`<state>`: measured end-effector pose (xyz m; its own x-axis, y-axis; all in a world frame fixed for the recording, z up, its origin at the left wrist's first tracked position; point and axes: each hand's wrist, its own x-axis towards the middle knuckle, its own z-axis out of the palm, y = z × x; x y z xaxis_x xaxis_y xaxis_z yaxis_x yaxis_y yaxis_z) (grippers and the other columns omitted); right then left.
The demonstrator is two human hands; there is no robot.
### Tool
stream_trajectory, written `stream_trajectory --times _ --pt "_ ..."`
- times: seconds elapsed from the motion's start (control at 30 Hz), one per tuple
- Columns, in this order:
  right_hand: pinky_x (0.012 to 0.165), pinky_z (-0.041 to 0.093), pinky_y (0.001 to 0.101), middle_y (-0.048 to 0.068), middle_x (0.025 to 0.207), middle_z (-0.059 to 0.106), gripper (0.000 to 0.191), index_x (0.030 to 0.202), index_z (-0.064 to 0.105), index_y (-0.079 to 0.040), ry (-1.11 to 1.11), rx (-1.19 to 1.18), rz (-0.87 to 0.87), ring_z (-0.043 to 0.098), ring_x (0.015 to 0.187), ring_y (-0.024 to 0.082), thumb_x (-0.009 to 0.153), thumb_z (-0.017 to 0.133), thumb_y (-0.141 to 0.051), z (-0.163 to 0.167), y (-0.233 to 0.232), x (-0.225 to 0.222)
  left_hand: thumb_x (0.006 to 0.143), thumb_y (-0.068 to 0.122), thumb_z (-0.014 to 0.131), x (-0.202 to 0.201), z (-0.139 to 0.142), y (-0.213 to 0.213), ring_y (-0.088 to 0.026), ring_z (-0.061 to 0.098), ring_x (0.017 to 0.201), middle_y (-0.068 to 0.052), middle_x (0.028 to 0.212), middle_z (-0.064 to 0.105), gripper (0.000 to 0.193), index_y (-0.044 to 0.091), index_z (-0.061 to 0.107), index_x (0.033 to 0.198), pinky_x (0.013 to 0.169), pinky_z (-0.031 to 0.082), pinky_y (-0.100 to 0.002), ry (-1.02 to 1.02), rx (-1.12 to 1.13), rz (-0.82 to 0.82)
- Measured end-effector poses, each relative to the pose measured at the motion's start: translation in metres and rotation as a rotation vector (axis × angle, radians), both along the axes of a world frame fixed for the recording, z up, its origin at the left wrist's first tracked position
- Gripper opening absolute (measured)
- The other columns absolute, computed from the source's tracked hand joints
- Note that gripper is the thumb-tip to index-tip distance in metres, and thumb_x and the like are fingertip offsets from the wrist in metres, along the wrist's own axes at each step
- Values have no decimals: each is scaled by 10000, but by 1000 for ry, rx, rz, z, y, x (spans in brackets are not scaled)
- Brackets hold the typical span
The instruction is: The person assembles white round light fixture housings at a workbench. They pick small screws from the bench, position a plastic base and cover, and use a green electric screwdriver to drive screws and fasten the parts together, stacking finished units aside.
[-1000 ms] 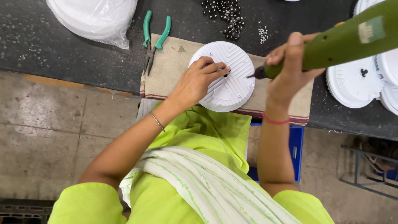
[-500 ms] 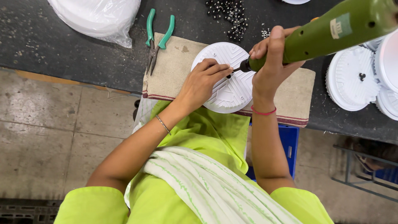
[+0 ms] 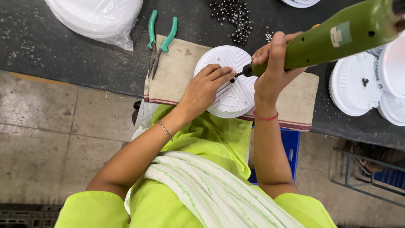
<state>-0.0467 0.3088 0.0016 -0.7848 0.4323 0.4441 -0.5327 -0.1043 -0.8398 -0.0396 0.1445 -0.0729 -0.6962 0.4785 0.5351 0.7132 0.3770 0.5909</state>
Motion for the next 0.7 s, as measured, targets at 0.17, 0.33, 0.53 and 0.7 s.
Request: stream_trajectory --times 0.17,0.33,0.53,0.7 --pt "530 496 330 82 863 526 541 1524 276 -48 -17 -46 3 503 535 146 1095 601 10 1 -1 -2 853 -15 607 0 -1 1 -266 580 1205 -44 1345 656 458 54 682 1299 1063 492 -370 -29 13 -3" --pt "551 488 343 97 799 502 443 1502 334 -11 -34 -33 39 488 534 162 1142 591 10 2 -1 -2 842 -20 601 0 -1 2 -265 582 1193 -44 1332 662 464 51 683 1294 1065 489 -376 -18 11 -4" --pt "551 489 342 94 825 503 511 1536 288 -39 16 -54 56 497 548 161 1130 592 16 10 -2 3 842 -37 582 2 -5 2 -283 562 1245 -56 1388 626 488 53 676 1312 1093 479 -391 -12 24 6" --pt "528 487 334 84 888 520 631 1588 224 -122 69 -98 31 501 551 146 1091 590 9 14 -6 7 889 -16 580 8 -12 3 -315 417 1465 -89 1563 474 526 33 587 1412 1226 325 -499 6 -7 198"
